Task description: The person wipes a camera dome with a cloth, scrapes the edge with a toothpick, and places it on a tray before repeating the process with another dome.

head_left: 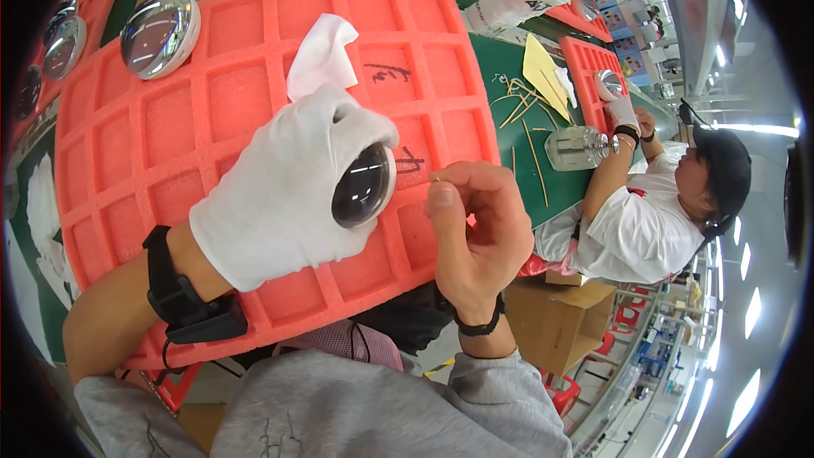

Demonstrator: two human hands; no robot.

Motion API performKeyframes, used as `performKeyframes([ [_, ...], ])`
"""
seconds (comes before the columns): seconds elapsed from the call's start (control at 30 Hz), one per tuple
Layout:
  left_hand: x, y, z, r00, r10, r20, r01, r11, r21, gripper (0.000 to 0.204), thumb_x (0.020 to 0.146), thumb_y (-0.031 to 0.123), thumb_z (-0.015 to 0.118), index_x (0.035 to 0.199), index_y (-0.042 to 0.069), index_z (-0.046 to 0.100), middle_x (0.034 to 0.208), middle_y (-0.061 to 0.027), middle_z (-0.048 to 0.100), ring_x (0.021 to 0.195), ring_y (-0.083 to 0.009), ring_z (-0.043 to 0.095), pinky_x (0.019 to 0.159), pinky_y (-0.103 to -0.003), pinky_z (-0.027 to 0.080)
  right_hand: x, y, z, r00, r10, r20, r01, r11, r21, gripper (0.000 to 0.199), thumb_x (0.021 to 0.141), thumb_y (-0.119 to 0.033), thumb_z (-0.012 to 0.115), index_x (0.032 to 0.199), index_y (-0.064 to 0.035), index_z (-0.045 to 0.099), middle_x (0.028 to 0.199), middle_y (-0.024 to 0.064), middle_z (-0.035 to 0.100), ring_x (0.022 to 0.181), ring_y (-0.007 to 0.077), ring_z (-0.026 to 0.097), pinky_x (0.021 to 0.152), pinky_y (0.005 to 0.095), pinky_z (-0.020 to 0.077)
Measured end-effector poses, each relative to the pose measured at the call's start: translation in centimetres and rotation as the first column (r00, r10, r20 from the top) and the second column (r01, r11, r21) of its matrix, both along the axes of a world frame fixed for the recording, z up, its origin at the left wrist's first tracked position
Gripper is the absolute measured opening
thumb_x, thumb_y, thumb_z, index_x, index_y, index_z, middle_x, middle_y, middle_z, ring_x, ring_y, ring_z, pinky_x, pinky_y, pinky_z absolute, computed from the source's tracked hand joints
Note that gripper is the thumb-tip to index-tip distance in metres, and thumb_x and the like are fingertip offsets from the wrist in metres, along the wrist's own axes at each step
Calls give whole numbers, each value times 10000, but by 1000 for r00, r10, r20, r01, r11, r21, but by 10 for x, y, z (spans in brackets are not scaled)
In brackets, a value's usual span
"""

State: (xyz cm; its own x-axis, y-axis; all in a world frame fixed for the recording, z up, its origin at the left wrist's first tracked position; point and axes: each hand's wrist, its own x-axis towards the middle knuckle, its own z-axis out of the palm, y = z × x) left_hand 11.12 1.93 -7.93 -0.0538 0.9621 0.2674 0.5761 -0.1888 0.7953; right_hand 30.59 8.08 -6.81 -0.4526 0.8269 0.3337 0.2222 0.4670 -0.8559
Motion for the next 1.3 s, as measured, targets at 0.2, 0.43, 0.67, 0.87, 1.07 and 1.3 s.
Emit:
performKeyframes([
  [0.2, 0, 3, -4, 1000, -23, -6, 24, 997, 69, 504, 666, -19, 789, 1114, 78, 578, 1042, -124, 569, 956, -333, 617, 840, -397, 514, 3, 6, 0, 974, 105, 201, -150, 963, 223, 176, 819, 70, 748, 971, 1, 693, 833, 50, 715, 581, 72, 522, 522, 216, 381],
  [0.43, 0, 2, -6, 999, -32, 11, 31, 995, 93, 488, 670, -39, 778, 1099, 78, 576, 1026, -113, 564, 940, -326, 620, 821, -397, 513, -4, 4, -3, 964, 83, 254, -194, 871, 452, 215, 751, 74, 784, 936, -10, 713, 824, 69, 716, 562, 122, 585, 504, 245, 419],
  [0.67, 1, 2, -6, 998, -51, 22, 50, 996, 77, 484, 663, -53, 761, 1089, 78, 572, 1020, -109, 563, 931, -329, 615, 808, -398, 512, -8, 4, 13, 914, 28, 405, -298, 724, 622, 235, 724, 67, 795, 923, -21, 705, 799, 79, 692, 629, 184, 683, 537, 279, 494],
  [0.87, 2, 4, -13, 999, -7, -48, 14, 989, 146, 483, 663, -45, 761, 1089, 78, 569, 1033, -128, 556, 931, -346, 608, 800, -405, 510, -13, 15, 18, 857, 63, 511, -385, 738, 555, 253, 742, 61, 775, 942, -22, 644, 809, 64, 663, 609, 173, 644, 540, 270, 490],
  [1.07, 1, 7, -13, 999, -8, -48, 17, 983, 180, 500, 667, -28, 784, 1107, 79, 572, 1065, -144, 556, 952, -364, 607, 806, -414, 508, -12, 22, 9, 872, 213, 441, -363, 885, 291, 192, 847, 37, 703, 979, -10, 572, 808, 57, 620, 607, 124, 573, 556, 249, 468],
  [1.3, 0, 4, -13, 1000, -6, -20, 9, 983, 185, 537, 659, -14, 811, 1135, 82, 583, 1079, -152, 572, 976, -377, 608, 825, -419, 510, -11, 29, 6, 860, 330, 390, -396, 913, 101, 154, 921, -13, 659, 1020, 4, 543, 836, 121, 619, 647, 277, 626, 606, 326, 513],
])
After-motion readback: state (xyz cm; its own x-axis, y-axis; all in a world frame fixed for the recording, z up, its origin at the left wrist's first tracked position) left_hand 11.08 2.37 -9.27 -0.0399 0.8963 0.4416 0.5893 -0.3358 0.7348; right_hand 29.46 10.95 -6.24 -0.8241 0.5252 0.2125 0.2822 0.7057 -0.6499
